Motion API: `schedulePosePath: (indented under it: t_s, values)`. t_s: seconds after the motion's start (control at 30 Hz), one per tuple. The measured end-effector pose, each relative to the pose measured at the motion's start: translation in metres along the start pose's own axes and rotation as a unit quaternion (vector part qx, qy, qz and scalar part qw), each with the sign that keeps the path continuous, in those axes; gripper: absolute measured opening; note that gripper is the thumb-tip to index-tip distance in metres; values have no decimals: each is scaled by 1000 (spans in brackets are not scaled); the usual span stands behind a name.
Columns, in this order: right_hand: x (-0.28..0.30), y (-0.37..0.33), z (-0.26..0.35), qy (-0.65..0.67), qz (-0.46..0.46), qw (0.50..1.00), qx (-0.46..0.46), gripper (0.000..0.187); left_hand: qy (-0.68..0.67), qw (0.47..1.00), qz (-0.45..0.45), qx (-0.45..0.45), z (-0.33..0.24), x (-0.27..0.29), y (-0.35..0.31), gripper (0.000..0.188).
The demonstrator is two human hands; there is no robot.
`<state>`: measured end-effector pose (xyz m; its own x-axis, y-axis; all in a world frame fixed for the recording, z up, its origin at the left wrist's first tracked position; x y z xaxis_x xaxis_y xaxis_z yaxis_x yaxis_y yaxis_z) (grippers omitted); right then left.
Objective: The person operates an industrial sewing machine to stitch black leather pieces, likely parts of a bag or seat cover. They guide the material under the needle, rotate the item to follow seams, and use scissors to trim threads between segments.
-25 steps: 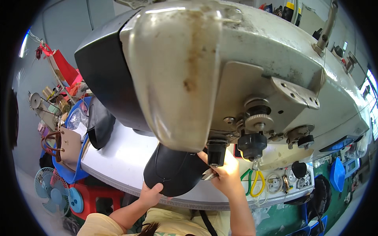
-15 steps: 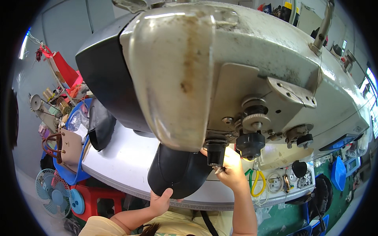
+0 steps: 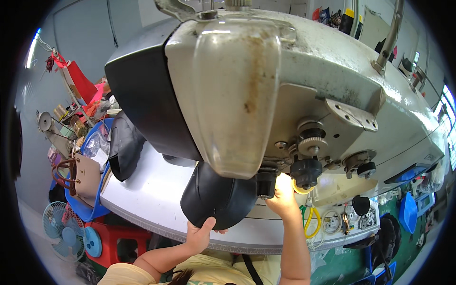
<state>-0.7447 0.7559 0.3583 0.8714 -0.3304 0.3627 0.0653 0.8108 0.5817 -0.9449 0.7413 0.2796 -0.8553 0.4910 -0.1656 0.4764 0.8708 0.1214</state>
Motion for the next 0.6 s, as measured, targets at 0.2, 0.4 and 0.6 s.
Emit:
schedulePosePath:
  t_s: [0.2, 0.4, 0.6]
  values:
    - [-3, -7, -2, -27, 17, 999, -18, 67, 99, 973, 183, 98, 12, -24, -35, 23]
    - [-1, -5, 25, -5, -1, 999, -53, 52, 445, 798, 43, -405, -139, -49, -10, 31]
    - [18, -34, 77, 57, 5, 998, 12, 43, 648, 642, -42, -407, -108, -42, 32, 46]
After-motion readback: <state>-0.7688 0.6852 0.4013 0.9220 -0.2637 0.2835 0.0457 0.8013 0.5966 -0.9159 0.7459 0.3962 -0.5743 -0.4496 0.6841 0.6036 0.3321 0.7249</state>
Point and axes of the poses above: each hand's wrist, its own y-axis towards the middle knuckle, its own x-axis out of the back of the hand, z = x × y, the point moved 8 cm from there along y, towards the middle knuckle, and after that the axes turned 13 degrees about y, right-handed, at the moved point
